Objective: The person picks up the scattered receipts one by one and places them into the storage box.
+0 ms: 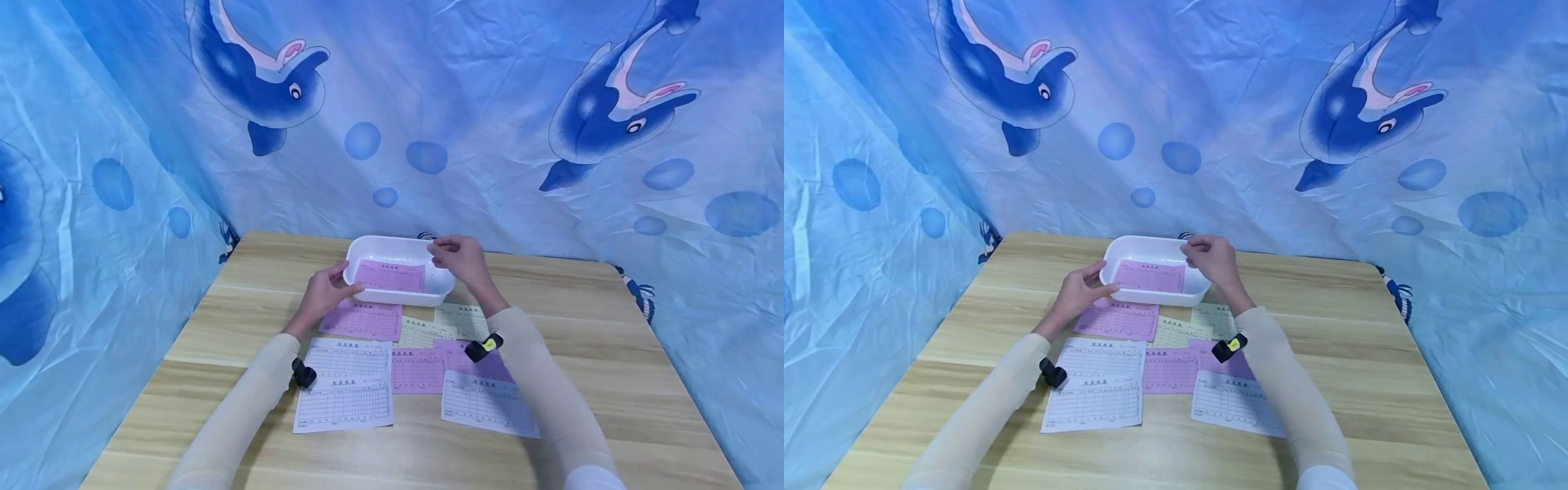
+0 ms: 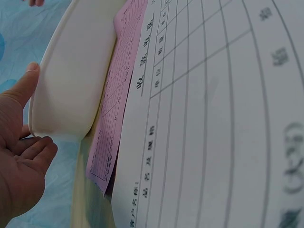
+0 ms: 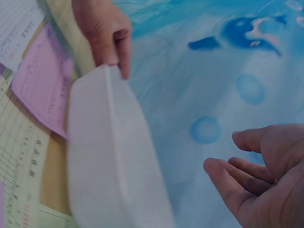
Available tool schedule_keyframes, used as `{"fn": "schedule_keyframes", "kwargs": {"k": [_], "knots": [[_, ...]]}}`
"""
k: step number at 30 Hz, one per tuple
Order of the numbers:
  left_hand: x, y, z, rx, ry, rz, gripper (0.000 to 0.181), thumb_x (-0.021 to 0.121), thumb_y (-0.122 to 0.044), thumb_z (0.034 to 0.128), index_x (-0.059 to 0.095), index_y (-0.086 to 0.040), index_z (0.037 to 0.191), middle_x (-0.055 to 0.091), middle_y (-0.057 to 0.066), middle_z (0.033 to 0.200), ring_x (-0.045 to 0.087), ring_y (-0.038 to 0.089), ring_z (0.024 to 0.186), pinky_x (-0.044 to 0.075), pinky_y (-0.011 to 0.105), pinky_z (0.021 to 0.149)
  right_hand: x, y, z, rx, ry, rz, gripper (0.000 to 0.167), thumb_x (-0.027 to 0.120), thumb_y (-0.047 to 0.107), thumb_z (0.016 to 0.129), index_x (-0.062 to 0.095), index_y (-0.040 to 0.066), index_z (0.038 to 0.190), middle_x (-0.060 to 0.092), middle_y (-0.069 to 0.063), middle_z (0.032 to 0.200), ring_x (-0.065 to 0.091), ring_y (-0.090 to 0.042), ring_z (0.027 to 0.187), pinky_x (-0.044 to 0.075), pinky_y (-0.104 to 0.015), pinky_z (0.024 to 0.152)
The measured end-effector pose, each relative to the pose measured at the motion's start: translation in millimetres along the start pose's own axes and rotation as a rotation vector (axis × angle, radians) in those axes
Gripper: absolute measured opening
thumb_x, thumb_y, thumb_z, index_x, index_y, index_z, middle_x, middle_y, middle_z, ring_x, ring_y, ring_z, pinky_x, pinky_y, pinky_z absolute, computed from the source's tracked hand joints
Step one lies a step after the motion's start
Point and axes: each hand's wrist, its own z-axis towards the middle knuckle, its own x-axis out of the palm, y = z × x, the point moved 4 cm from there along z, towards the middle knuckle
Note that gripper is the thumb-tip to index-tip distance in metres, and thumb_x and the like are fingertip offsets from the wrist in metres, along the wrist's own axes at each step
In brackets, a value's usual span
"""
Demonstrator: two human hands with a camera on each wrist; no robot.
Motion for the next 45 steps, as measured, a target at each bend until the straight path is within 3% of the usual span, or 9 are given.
{"fn": "schedule_keyframes", "kwargs": {"k": [7,14,19,25,30,34,37,41,45], "knots": [[0.2,1.4,-0.2,0.004,0.004,-0.009,0.084,0.084,-0.034,0.0867,0.044,-0.002,0.153,0.047,0.017,0.155,0.052,0.033,0.138,0.047,0.044,0.112,-34,21,-28.7,-0.085,-0.024,-0.047,0.043,0.075,0.032,0.095,0.070,0.001,0.124,0.073,-0.018,0.112,0.074,-0.024,0.092,0.064,-0.028,0.078],[0.1,2.5,0.1,0.028,0.008,-0.031,0.085,0.084,-0.032,0.0867,0.043,-0.002,0.154,0.046,0.017,0.156,0.050,0.034,0.140,0.046,0.044,0.113,-69,17,-53.8,-0.146,-0.078,-0.133,0.045,0.075,0.037,0.094,0.071,0.003,0.124,0.074,-0.018,0.112,0.072,-0.013,0.089,0.063,-0.027,0.076],[-0.6,2.7,0.9,0.039,0.013,-0.051,0.086,0.085,-0.032,0.0864,0.042,0.000,0.154,0.046,0.019,0.156,0.051,0.035,0.139,0.046,0.045,0.113,-94,0,-66.6,-0.152,-0.126,-0.178,0.042,0.075,0.034,0.095,0.071,0.004,0.125,0.074,-0.017,0.114,0.069,-0.001,0.088,0.061,-0.020,0.075],[-0.9,2.2,0.4,0.028,0.014,-0.041,0.086,0.084,-0.033,0.0868,0.041,-0.001,0.154,0.046,0.017,0.156,0.051,0.034,0.139,0.047,0.044,0.112,-118,-29,-76.9,-0.137,-0.184,-0.270,0.049,0.074,0.041,0.095,0.070,0.006,0.128,0.074,-0.014,0.117,0.068,-0.002,0.094,0.056,-0.013,0.075],[-0.4,1.4,0.1,0.027,0.015,-0.048,0.086,0.084,-0.032,0.0868,0.041,0.000,0.154,0.046,0.017,0.156,0.052,0.034,0.138,0.047,0.044,0.112,-128,-58,-82.4,-0.124,-0.204,-0.300,0.049,0.075,0.040,0.094,0.070,0.004,0.128,0.074,-0.016,0.117,0.067,0.000,0.092,0.055,-0.011,0.074],[0.2,-1.0,-1.0,0.028,0.024,-0.065,0.083,0.083,-0.025,0.0888,0.040,0.001,0.154,0.045,0.021,0.156,0.051,0.037,0.138,0.046,0.047,0.113,-129,-83,-84.3,-0.068,-0.192,-0.308,0.051,0.076,0.042,0.093,0.070,0.005,0.128,0.075,-0.014,0.118,0.065,0.006,0.088,0.056,-0.011,0.072],[-0.1,-0.6,-1.5,0.032,0.025,-0.072,0.082,0.083,-0.023,0.0890,0.040,0.000,0.155,0.045,0.020,0.156,0.050,0.037,0.139,0.045,0.048,0.113,-127,-100,-84.2,-0.034,-0.182,-0.324,0.052,0.077,0.041,0.092,0.070,0.004,0.128,0.074,-0.014,0.118,0.071,-0.005,0.092,0.055,-0.010,0.073],[-0.6,1.7,-0.9,0.033,0.021,-0.065,0.084,0.084,-0.027,0.0879,0.040,-0.002,0.155,0.045,0.017,0.157,0.051,0.035,0.139,0.046,0.046,0.112,-123,-116,-84.3,-0.021,-0.163,-0.342,0.049,0.078,0.032,0.093,0.068,0.000,0.129,0.074,-0.018,0.119,0.073,-0.030,0.102,0.055,-0.010,0.076],[-0.2,1.5,-0.2,0.025,0.016,-0.054,0.083,0.084,-0.027,0.0878,0.041,-0.002,0.155,0.045,0.017,0.157,0.051,0.034,0.139,0.047,0.044,0.112,-121,-130,-86.2,0.019,-0.129,-0.347,0.053,0.077,0.035,0.093,0.066,0.000,0.132,0.073,-0.019,0.121,0.072,-0.035,0.106,0.058,-0.019,0.081]]}}
